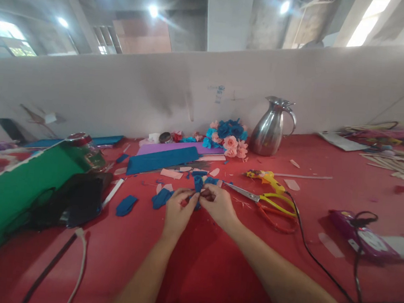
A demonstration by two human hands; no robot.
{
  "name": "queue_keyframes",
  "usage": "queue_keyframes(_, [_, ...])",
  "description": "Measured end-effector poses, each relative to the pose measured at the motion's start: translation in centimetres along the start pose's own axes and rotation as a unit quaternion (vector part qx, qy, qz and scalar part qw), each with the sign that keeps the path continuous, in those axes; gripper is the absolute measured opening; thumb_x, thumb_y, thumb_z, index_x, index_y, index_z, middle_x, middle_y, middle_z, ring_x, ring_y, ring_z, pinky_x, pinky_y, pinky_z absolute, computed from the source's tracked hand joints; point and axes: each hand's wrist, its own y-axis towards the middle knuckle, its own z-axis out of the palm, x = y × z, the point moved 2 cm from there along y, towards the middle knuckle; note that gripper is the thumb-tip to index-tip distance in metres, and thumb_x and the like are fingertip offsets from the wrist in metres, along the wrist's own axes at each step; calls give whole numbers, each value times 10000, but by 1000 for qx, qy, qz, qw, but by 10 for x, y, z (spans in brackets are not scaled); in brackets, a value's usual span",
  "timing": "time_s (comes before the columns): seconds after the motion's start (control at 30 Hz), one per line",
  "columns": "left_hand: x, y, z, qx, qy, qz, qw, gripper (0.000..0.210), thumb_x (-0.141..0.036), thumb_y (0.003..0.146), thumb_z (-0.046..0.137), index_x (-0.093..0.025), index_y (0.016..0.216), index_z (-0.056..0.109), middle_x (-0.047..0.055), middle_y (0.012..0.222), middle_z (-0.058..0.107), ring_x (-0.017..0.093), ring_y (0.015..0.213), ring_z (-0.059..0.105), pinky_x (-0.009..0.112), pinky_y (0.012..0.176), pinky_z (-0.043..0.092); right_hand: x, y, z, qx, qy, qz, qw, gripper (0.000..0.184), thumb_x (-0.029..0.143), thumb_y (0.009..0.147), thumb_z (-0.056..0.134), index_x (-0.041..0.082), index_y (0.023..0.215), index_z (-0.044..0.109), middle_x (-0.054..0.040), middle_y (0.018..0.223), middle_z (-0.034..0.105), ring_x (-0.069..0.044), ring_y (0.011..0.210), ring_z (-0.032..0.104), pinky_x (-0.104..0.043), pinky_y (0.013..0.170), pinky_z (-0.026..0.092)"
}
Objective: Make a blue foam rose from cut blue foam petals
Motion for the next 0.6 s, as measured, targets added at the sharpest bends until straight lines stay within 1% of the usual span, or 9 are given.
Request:
queue_keyframes(0.1, [7, 1, 3, 36, -97, -57, 993, 173, -350, 712, 701, -185, 692, 746, 45, 771, 653, 188, 784, 576, 287, 729, 426, 1, -1, 0, 4, -29, -18, 999, 116, 231, 652, 538, 208, 763, 560, 25, 639, 609, -145, 570, 580, -238, 535, 429])
queue_keyframes(0.17, [11, 1, 5, 45, -168, -92, 981, 172, -347, 674, 738, -176, 694, 744, 43, 798, 653, 188, 817, 574, 286, 764, 424, 3, -2, -1, 11, -51, -30, 998, 106, 219, 667, 535, 209, 769, 561, 26, 645, 616, -140, 567, 575, -232, 533, 425])
queue_keyframes(0.23, [12, 2, 6, 47, -227, -120, 965, 198, -345, 633, 772, -169, 718, 741, 39, 802, 649, 182, 817, 567, 284, 778, 423, 6, -3, 0, 24, -68, -41, 997, 136, 204, 677, 537, 212, 807, 574, 23, 672, 636, -145, 598, 589, -238, 564, 441])
queue_keyframes(0.33, [11, 2, 7, 52, -290, -154, 943, 251, -374, 613, 789, -169, 740, 721, 15, 714, 627, 157, 746, 549, 266, 750, 422, 12, -5, -1, 45, -87, -51, 994, 241, 179, 680, 536, 214, 911, 597, 14, 722, 661, -146, 624, 591, -250, 598, 449])
queue_keyframes(0.43, [9, 3, 7, 59, -309, -156, 936, 253, -398, 643, 773, -175, 723, 682, -13, 635, 579, 130, 668, 512, 238, 703, 414, 19, -3, -4, 50, -30, -37, 998, 259, 209, 701, 532, 203, 950, 604, 11, 721, 644, -132, 609, 567, -248, 593, 446])
queue_keyframes(0.53, [9, 2, 8, 86, -298, -135, 941, 245, -402, 711, 724, -168, 738, 658, -3, 682, 588, 127, 681, 505, 227, 693, 405, 27, -1, -9, 48, 69, -1, 996, 190, 309, 730, 565, 195, 874, 616, 13, 696, 610, -117, 585, 538, -243, 580, 441])
queue_keyframes(0.6, [10, 1, 9, 102, -292, -132, 942, 237, -394, 730, 709, -165, 765, 660, 4, 715, 603, 130, 704, 514, 227, 700, 401, 32, 0, -12, 50, 112, 13, 992, 209, 374, 737, 596, 190, 831, 627, 9, 694, 607, -109, 567, 517, -244, 574, 430])
